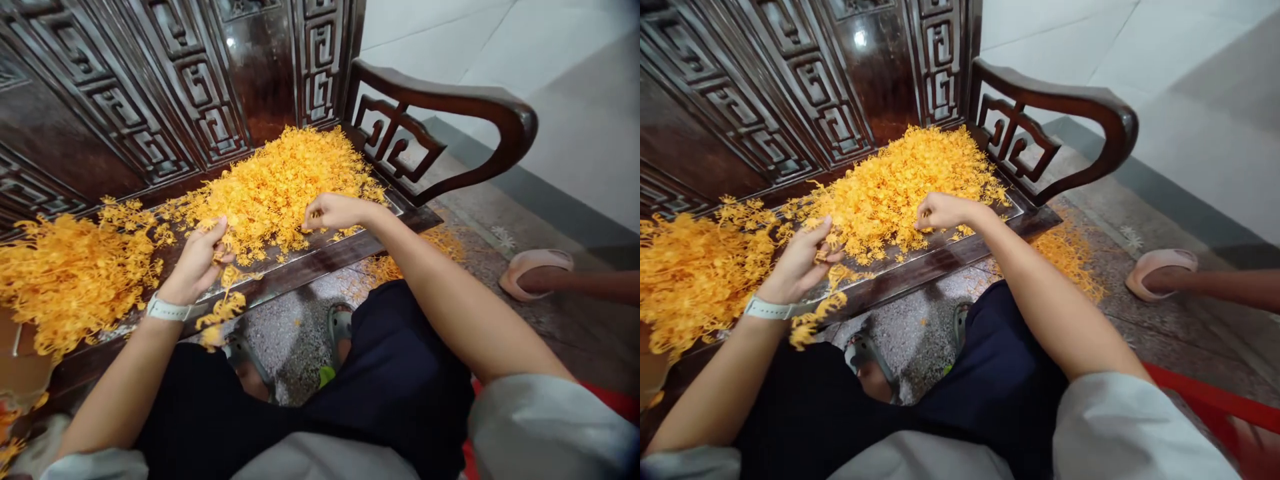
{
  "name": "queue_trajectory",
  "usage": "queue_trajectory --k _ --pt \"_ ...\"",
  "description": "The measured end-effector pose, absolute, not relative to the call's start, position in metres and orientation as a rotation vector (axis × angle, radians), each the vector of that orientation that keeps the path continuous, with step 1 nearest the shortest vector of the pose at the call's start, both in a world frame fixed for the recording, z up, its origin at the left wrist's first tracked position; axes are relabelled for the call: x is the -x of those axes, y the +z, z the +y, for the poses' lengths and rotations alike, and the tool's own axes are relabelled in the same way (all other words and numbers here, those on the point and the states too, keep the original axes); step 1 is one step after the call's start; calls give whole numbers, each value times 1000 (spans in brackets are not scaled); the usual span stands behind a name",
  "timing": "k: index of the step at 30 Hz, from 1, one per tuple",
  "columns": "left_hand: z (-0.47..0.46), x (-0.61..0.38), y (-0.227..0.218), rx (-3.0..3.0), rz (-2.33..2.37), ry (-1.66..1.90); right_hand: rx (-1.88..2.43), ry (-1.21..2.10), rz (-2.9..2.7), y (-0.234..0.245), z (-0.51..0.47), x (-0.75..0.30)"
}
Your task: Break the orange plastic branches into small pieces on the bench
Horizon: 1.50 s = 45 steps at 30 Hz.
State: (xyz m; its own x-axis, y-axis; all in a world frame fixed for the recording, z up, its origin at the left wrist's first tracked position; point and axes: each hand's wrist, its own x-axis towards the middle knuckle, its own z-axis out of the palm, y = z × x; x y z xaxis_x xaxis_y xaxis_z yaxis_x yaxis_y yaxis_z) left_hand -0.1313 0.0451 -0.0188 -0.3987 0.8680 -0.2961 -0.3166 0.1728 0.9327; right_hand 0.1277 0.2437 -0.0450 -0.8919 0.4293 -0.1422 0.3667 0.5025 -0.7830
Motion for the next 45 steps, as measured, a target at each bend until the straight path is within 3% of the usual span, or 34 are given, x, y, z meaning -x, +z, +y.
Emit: queue_trajectory --k 2,4,7,10,15,18,30,45 --pt "49 129 -19 -525 1369 1453 444 1569 -2720 -38 228 -119" --pt "50 126 -18 -501 1331 1454 473 1657 -2418 -35 218 -109" --pt "49 120 -14 -472 1274 1473 840 1365 -1899 -39 213 -94" --pt "47 115 -13 -478 1234 1458 971 1252 -1858 -48 207 -82" --pt "47 108 -20 -677 1194 1313 689 1959 -1660 -51 179 -63" --pt "47 107 -24 -759 1216 1271 619 2114 -1426 -44 168 -57" --pt "49 112 -28 -908 1263 973 856 1923 -1238 -34 197 -64" --pt "52 106 -26 -1164 1359 1031 920 1754 -1264 -37 212 -45"
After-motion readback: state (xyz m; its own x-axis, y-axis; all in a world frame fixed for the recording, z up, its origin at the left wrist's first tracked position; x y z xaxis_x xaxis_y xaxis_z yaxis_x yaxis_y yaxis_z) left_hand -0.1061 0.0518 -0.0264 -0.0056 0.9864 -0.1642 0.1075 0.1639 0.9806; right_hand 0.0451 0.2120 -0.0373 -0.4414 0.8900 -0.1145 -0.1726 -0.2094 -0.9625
